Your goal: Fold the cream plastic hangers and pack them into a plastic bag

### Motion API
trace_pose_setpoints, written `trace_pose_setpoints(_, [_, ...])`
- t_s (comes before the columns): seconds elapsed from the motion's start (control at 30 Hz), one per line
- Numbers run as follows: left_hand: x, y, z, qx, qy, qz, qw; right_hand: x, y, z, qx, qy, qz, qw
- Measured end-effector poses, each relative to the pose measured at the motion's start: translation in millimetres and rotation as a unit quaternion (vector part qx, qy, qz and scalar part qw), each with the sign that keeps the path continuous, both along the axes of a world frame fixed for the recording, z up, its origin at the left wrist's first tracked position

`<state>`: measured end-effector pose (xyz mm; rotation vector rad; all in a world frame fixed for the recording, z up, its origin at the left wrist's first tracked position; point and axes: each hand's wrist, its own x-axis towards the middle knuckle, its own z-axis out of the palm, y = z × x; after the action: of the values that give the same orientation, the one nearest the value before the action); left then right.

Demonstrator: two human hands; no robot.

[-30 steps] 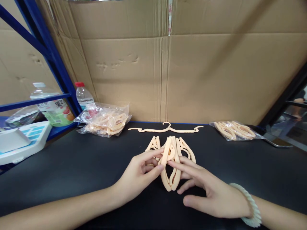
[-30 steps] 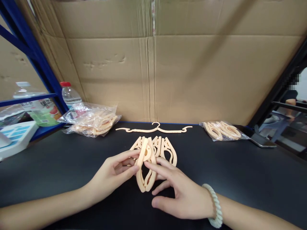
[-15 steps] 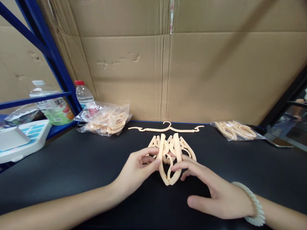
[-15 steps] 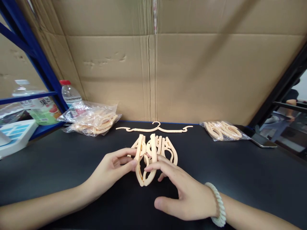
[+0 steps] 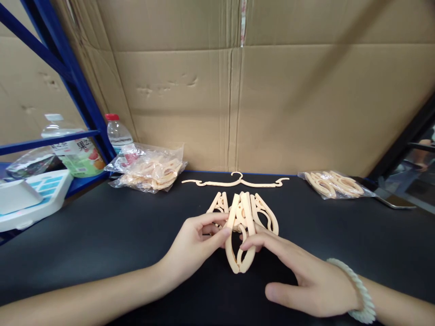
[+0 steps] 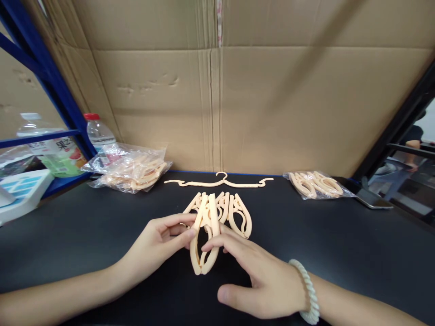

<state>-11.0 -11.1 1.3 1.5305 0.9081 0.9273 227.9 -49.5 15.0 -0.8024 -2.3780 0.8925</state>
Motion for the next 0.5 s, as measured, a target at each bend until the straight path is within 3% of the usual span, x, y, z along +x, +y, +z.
trace_pose_setpoints(0.1, [1.5, -1.2, 3.5, -0.008, -0.008, 0.023, 1.0, 1.5, 2.5, -2.5, -0.049, 0.043, 0.008, 0.998])
trace_pose_setpoints(0.27, [1.4, -2.1, 8.8, -0.023, -0.01, -0.021, 0.999, 4.8, 9.9, -4.4, -0.135, 0.132, 0.013, 0.982])
trace_pose_setpoints(0.37, [-2.4, -1.8, 9.2, 0.034, 0.033, -0.014, 0.999, 13.3, 18.8, 1.4, -0.138, 0.151, -0.072, 0.976])
trace_pose_setpoints(0.5, [-9.1, -0.9, 8.6, 0.182, 0.127, -0.012, 0.975, 39.5, 40.1, 8.4, -0.102, 0.125, -0.245, 0.956])
